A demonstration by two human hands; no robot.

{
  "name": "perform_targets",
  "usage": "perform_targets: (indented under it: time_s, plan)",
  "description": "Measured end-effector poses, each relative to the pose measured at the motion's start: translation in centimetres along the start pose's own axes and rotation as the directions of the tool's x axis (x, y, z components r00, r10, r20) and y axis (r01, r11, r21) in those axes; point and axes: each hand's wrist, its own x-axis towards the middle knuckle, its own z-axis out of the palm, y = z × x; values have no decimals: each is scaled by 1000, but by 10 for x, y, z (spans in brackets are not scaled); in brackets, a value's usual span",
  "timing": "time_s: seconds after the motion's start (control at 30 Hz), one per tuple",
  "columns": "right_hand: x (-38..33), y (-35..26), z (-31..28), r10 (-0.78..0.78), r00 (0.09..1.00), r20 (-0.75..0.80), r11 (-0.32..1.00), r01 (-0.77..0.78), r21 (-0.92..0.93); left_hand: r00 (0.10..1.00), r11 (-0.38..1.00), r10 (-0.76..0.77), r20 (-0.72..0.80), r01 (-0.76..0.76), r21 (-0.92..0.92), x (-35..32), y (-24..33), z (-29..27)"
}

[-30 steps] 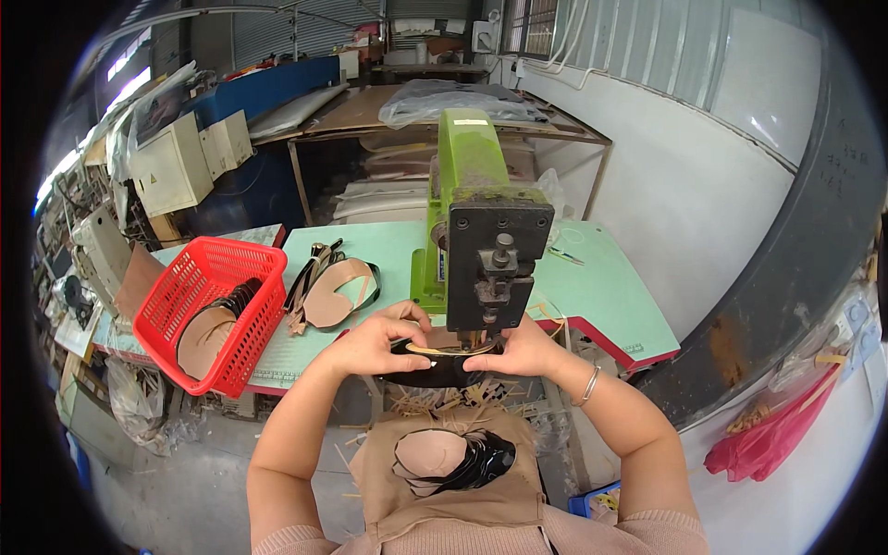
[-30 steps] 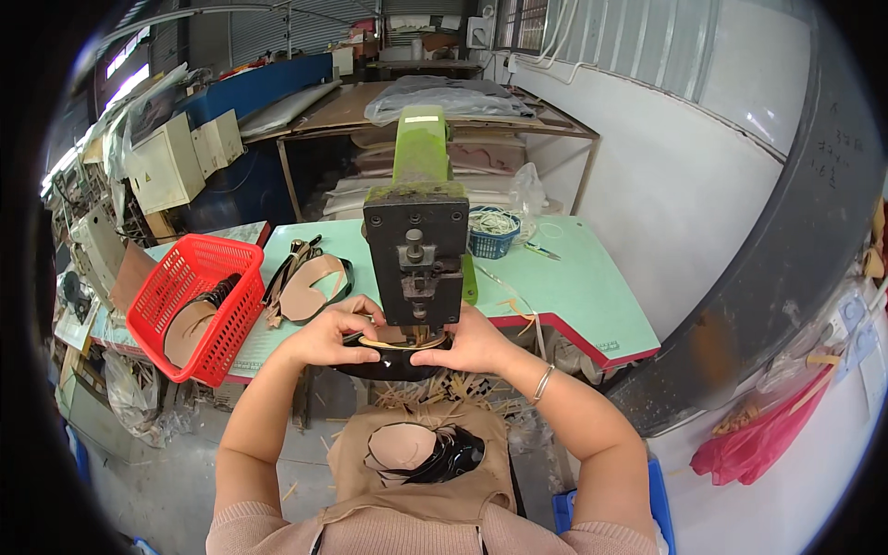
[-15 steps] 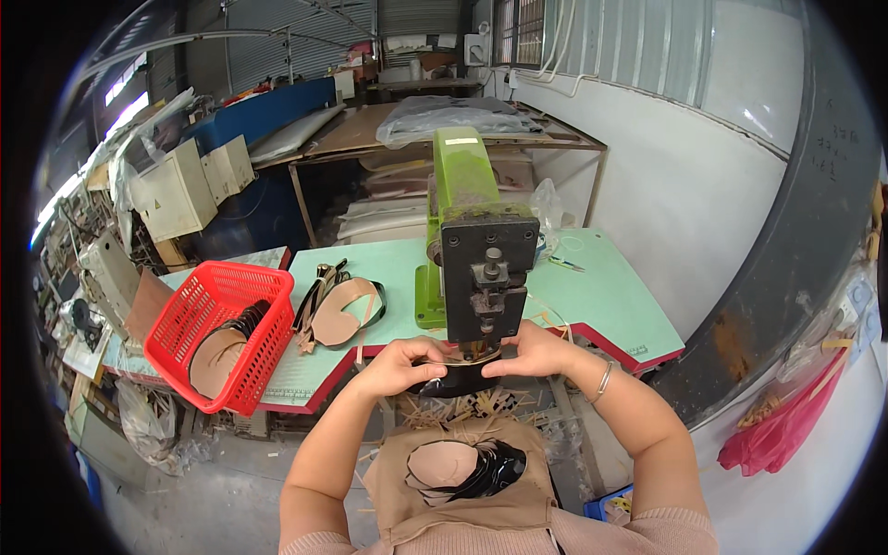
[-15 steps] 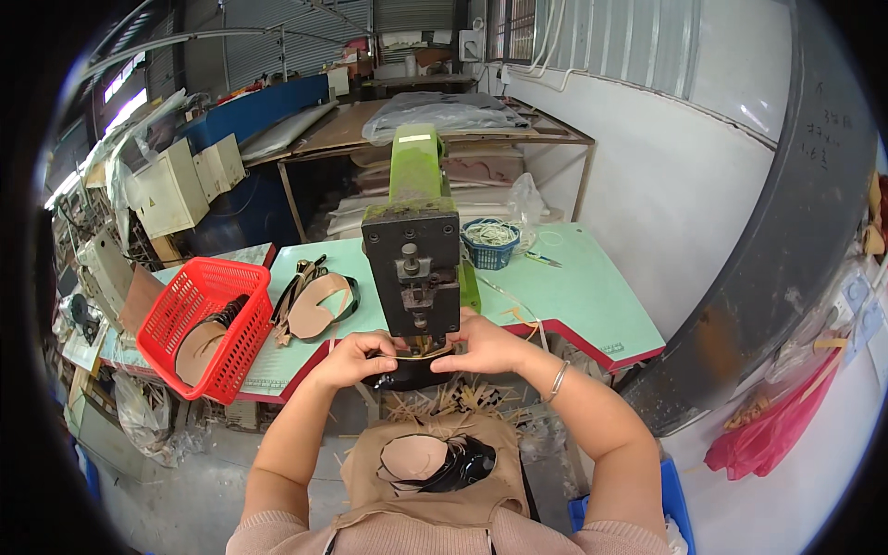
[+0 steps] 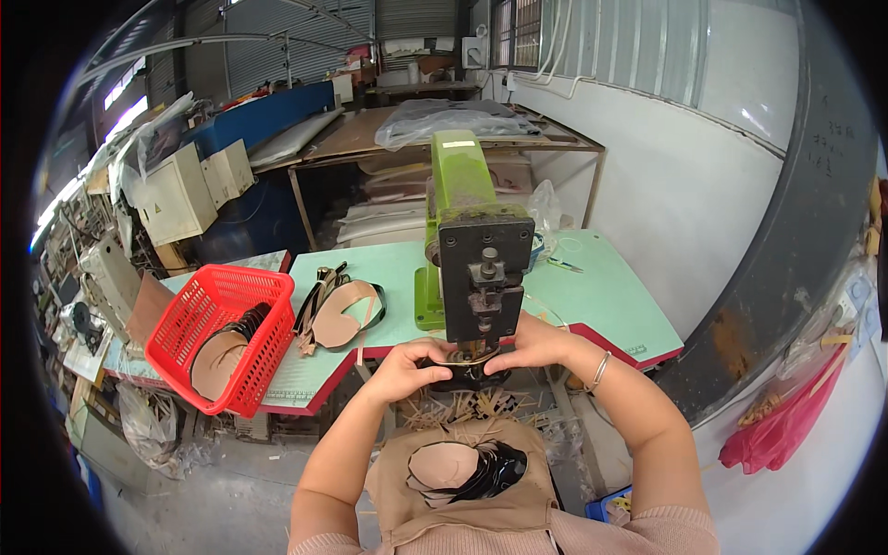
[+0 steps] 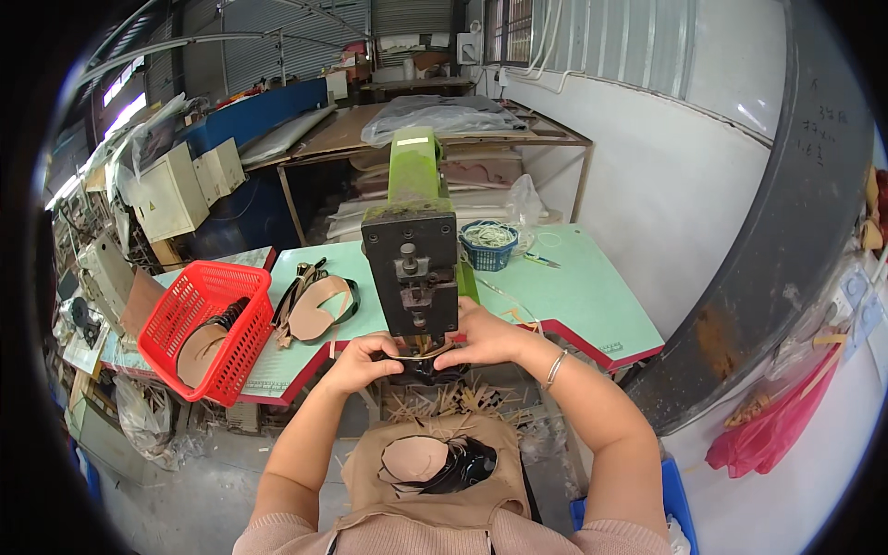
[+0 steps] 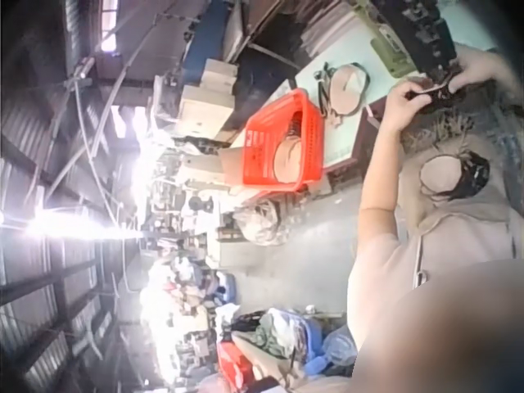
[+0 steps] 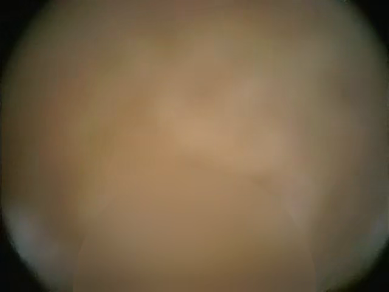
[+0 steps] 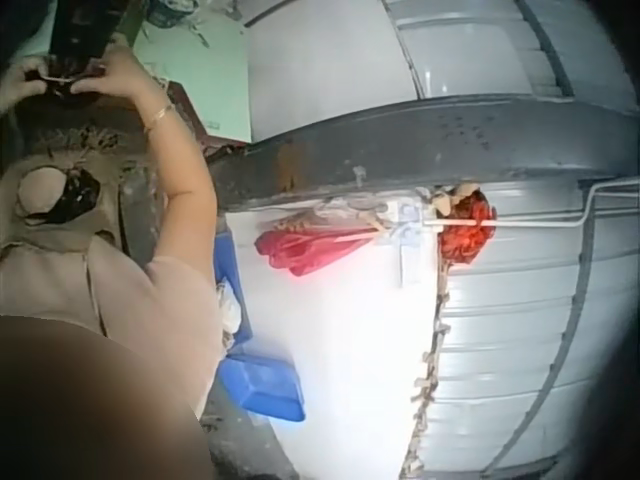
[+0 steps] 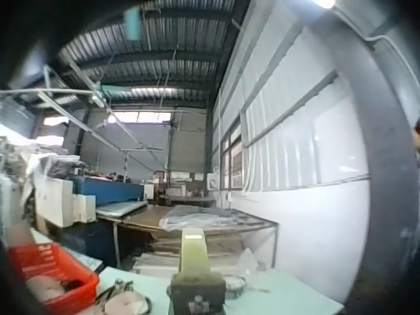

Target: Assemble shoe components using an industrial assembly machine.

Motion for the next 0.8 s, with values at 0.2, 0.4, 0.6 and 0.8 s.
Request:
perform_targets:
  time_s: [0.2,0.4,0.6,0.8]
  plan:
    - [5,-35,16,-59,982,-179,990,34,-140,994,995,99,53,-98,-26,-1,-17,-15]
    - [1,-43,21,89,966,-242,995,-97,-21,990,982,140,26,-142,121,3,8,18]
    - [-13,-47,-17,207,978,30,954,-208,217,995,979,93,-47,-100,-178,-6,-9,5]
    - [-6,-44,-1,175,983,-47,979,-169,111,998,889,22,-57,-46,-456,-9,-24,-4]
